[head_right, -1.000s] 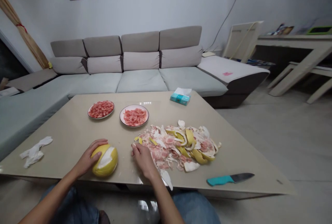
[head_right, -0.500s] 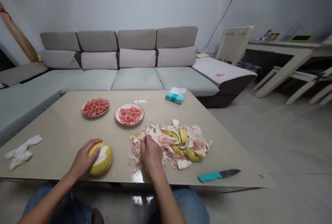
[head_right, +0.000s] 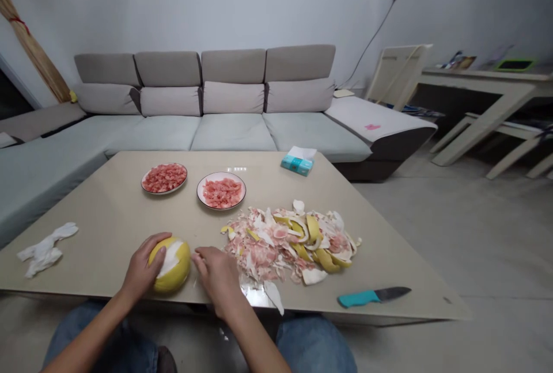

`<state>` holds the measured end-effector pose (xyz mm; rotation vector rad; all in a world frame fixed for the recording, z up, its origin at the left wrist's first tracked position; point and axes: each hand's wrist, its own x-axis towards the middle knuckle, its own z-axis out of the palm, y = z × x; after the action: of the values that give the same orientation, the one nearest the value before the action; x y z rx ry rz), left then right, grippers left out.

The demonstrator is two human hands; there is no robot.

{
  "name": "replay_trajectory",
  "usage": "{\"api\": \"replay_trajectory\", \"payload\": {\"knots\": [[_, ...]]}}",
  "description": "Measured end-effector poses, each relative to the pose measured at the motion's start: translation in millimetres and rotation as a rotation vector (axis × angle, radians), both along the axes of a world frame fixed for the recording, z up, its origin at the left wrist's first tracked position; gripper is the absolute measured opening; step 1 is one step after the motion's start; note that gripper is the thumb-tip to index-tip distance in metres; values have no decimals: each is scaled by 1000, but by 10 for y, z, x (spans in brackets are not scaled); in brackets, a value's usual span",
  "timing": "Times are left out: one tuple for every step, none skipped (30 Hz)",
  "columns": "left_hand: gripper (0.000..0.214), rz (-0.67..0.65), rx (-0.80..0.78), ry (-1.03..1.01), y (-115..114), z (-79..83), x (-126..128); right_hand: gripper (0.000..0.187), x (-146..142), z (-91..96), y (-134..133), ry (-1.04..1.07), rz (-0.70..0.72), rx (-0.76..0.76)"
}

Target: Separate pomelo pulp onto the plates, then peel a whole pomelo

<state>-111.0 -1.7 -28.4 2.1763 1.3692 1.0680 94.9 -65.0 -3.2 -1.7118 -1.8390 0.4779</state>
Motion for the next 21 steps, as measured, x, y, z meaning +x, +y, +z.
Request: {"api": "replay_trajectory", "payload": {"knots": [[33,-3,18,4,-23,-6,8,25,-74,24,-14,29,26,29],[33,0,36,6,-46,-12,16,25,-140,52,-27,29,41,40],[32,7,52,7,-69,-20,25,24,-198,84,-38,3,45,30],[32,17,67,7,-90,-28,34,24,-247,118,-47,-38,46,12],[31,25,82,8,-108,-35,42,23,-288,153,-53,-84,42,-10],[31,29,96,11,-121,-42,50,24,-324,186,-56,-131,36,-37],[31,25,110,15,-130,-47,57,24,-355,215,-54,-179,29,-66],[31,17,123,20,-134,-51,63,24,-381,239,-48,-225,25,-94],[31,7,134,24,-133,-53,69,25,-403,256,-36,-268,24,-115],[30,-1,144,28,-128,-55,75,25,-419,266,-20,-305,27,-126],[30,-5,151,31,-120,-55,80,25,-430,267,0,-332,31,-130],[30,-6,155,35,-111,-54,86,25,-433,260,21,-348,37,-126],[29,-6,158,40,-100,-53,94,25,-430,245,42,-353,39,-118],[29,-7,159,45,-90,-51,102,25,-420,223,60,-350,32,-112],[29,-10,160,51,-81,-48,112,25,-406,195,75,-339,17,-106],[29,-14,163,56,-74,-44,124,26,-387,162,86,-320,-3,-95],[29,-20,167,60,-69,-40,135,26,-366,125,93,-291,-25,-78],[29,-27,173,63,-67,-35,147,26,-342,85,96,-255,-47,-57],[29,-35,179,65,-66,-29,157,25,-316,45,97,-213,-70,-36],[29,-44,186,67,-66,-23,165,25,-289,6,97,-165,-88,-16],[29,-53,193,69,-67,-18,170,25,-260,-32,96,-104,-105,-1]]}}
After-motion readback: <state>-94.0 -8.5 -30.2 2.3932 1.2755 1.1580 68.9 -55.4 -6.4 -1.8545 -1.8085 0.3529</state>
